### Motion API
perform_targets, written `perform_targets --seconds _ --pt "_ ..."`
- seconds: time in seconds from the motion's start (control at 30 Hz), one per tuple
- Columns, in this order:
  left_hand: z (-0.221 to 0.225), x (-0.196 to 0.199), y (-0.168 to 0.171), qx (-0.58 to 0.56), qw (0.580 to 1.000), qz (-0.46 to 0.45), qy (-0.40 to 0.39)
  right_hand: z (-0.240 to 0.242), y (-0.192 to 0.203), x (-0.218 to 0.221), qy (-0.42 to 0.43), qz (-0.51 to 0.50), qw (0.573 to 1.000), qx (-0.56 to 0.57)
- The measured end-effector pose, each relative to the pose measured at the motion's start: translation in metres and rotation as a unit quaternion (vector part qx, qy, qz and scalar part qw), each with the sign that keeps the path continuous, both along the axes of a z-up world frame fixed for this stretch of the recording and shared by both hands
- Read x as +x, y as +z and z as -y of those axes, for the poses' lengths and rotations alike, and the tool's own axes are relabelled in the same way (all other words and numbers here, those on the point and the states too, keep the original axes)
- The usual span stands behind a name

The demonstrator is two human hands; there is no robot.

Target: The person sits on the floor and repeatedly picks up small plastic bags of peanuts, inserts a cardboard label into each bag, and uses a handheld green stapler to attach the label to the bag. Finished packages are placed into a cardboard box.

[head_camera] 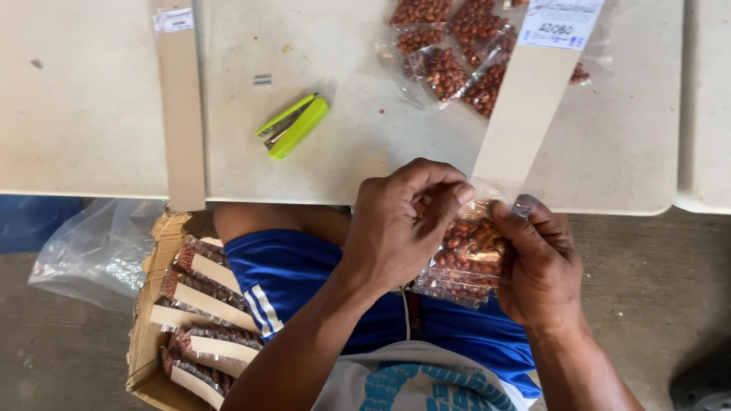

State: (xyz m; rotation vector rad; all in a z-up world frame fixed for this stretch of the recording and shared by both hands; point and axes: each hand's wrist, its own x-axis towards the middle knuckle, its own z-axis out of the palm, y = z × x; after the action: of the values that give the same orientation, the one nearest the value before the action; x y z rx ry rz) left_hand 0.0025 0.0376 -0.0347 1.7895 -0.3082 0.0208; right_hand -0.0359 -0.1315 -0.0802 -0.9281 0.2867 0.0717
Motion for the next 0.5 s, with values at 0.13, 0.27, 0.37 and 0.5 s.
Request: perform_targets --seconds 0.13,0.27,0.37,0.5 --pt "0.004 0.0 -0.001 -0.005 1.0 -0.023 -0.004 0.003 -0.001 -0.002 0.003 -0.002 1.0 0.001" --pt "0.003 0.0 -0.001 0.007 1.0 -0.014 -0.005 0.003 -0.005 -0.001 0.001 -0.017 0.999 0.028" --pt "0.001 -0.001 -0.003 -0.004 1.0 -0.025 -0.004 0.003 -0.003 0.0 0.016 -0.017 1.0 0.01" --pt "-0.042 0.014 0.003 0.032 0.997 -0.057 0.034 0.006 -0.011 0.003 0.018 0.003 0.999 -0.05"
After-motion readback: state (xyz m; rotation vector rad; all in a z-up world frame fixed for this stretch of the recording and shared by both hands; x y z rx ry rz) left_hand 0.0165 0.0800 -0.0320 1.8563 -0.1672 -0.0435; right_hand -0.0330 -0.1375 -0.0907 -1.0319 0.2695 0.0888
